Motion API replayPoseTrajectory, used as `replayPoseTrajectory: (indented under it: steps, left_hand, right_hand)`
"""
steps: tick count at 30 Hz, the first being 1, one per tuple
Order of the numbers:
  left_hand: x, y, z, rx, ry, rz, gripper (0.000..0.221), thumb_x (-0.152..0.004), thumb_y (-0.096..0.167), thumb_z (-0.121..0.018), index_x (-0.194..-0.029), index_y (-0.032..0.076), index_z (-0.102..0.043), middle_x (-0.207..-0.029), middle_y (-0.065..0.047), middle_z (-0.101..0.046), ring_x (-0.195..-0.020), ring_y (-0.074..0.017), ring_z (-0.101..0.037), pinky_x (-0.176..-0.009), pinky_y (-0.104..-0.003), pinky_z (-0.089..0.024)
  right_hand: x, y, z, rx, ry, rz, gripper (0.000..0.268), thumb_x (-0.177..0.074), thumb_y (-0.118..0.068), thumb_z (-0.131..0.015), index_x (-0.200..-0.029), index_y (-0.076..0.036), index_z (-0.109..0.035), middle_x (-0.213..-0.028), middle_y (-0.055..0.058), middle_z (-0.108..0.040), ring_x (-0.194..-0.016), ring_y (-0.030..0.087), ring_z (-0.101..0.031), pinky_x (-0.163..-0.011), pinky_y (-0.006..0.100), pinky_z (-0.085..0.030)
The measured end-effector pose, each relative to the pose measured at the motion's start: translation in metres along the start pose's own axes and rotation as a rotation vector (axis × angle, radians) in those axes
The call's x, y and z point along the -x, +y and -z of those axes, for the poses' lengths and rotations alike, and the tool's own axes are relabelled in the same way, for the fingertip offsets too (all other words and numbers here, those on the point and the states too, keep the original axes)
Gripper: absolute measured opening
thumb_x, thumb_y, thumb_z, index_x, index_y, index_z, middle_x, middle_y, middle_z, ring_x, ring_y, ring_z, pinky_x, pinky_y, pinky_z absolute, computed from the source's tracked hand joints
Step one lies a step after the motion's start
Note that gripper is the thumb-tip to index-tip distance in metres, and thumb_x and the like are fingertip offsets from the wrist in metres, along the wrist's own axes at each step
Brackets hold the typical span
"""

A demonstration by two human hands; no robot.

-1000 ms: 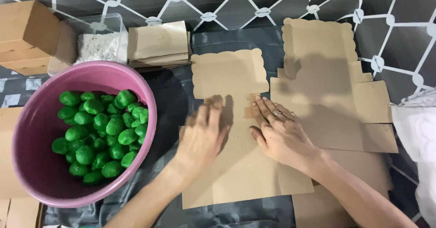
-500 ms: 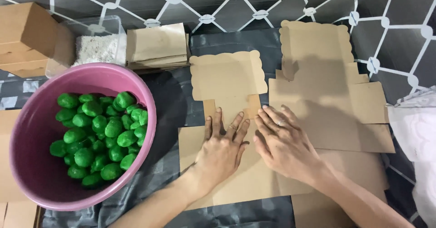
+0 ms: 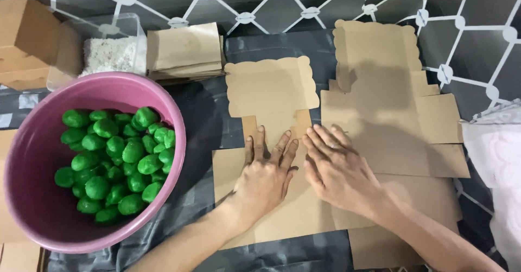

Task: Folding flat cardboard templates into 3D boxes for packaging.

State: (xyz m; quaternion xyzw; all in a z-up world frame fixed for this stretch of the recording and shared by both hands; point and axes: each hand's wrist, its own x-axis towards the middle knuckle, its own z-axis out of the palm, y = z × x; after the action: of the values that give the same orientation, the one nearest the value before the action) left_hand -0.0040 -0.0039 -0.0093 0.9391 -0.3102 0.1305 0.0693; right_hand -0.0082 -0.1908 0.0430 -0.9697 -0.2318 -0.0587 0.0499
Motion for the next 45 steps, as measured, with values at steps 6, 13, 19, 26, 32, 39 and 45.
replayPoseTrajectory:
  steps: [6, 13, 19, 26, 32, 39, 45]
  left_hand:
    - [0.005, 0.007, -0.026, -0.091, 0.179, 0.005, 0.049, -0.092, 0.041, -0.064, -0.132, 0.012, -0.068, -0.131, -0.014, -0.069, -0.125, -0.0540, -0.059, -0.104, -0.061, -0.047]
    - [0.007, 0.009, -0.036, -0.122, 0.196, 0.021, 0.049, -0.080, 0.045, -0.074, -0.117, 0.011, -0.072, -0.101, -0.017, -0.074, -0.107, -0.0528, -0.068, -0.100, -0.064, -0.049]
    - [0.020, 0.008, -0.061, -0.251, -0.122, -0.060, 0.024, -0.090, 0.030, -0.066, -0.105, 0.018, -0.079, -0.092, -0.011, -0.076, -0.068, -0.0214, -0.072, -0.046, -0.027, -0.055]
    - [-0.001, -0.001, 0.004, -0.104, 0.184, -0.066, 0.049, -0.092, 0.038, -0.066, -0.131, 0.008, -0.066, -0.133, -0.017, -0.064, -0.123, -0.0503, -0.058, -0.095, -0.056, -0.051]
    - [-0.006, -0.007, 0.016, -0.144, 0.142, -0.095, 0.051, -0.095, 0.041, -0.058, -0.136, 0.012, -0.057, -0.136, -0.012, -0.053, -0.123, -0.0421, -0.051, -0.089, -0.049, -0.048]
    - [-0.007, -0.007, 0.023, -0.151, 0.113, -0.094, 0.049, -0.097, 0.042, -0.054, -0.137, 0.013, -0.053, -0.134, -0.010, -0.054, -0.122, -0.0394, -0.053, -0.088, -0.049, -0.048]
    - [-0.016, -0.007, 0.030, -0.062, 0.032, -0.013, 0.047, -0.099, 0.042, -0.052, -0.134, 0.012, -0.057, -0.129, -0.011, -0.060, -0.120, -0.0353, -0.057, -0.088, -0.047, -0.047]
  right_hand:
    - [-0.046, 0.010, -0.004, -0.048, 0.039, 0.095, 0.044, -0.102, -0.029, -0.042, -0.127, -0.003, -0.068, -0.133, 0.013, -0.068, -0.132, 0.026, -0.059, -0.115, 0.041, -0.039]
    - [-0.113, -0.019, 0.016, -0.485, -0.327, 0.275, 0.053, -0.108, -0.028, -0.032, -0.116, 0.007, -0.072, -0.150, 0.011, -0.056, -0.146, 0.033, -0.042, -0.121, 0.045, -0.027]
    - [-0.090, -0.027, 0.015, -0.490, -0.466, 0.328, 0.049, -0.106, -0.034, -0.036, -0.146, -0.011, -0.052, -0.155, 0.009, -0.048, -0.148, 0.025, -0.035, -0.124, 0.047, -0.012]
    - [-0.072, 0.070, -0.005, -0.364, 0.040, -0.421, 0.037, -0.100, -0.029, -0.059, -0.136, -0.034, -0.066, -0.108, 0.002, -0.075, -0.105, 0.024, -0.072, -0.090, 0.038, -0.057]
    - [-0.067, 0.106, -0.045, -0.181, 0.085, -0.331, 0.030, -0.091, -0.020, -0.064, -0.117, -0.024, -0.079, -0.112, 0.006, -0.067, -0.103, 0.032, -0.069, -0.089, 0.038, -0.058]
    - [-0.071, 0.071, -0.028, -0.264, 0.116, -0.127, 0.032, -0.099, -0.019, -0.056, -0.126, -0.014, -0.074, -0.126, 0.008, -0.065, -0.120, 0.032, -0.060, -0.100, 0.041, -0.050]
    - [-0.061, 0.048, -0.050, 0.001, 0.033, -0.107, 0.050, -0.108, -0.032, -0.036, -0.155, -0.016, -0.044, -0.163, 0.002, -0.043, -0.149, 0.027, -0.036, -0.109, 0.048, -0.036]
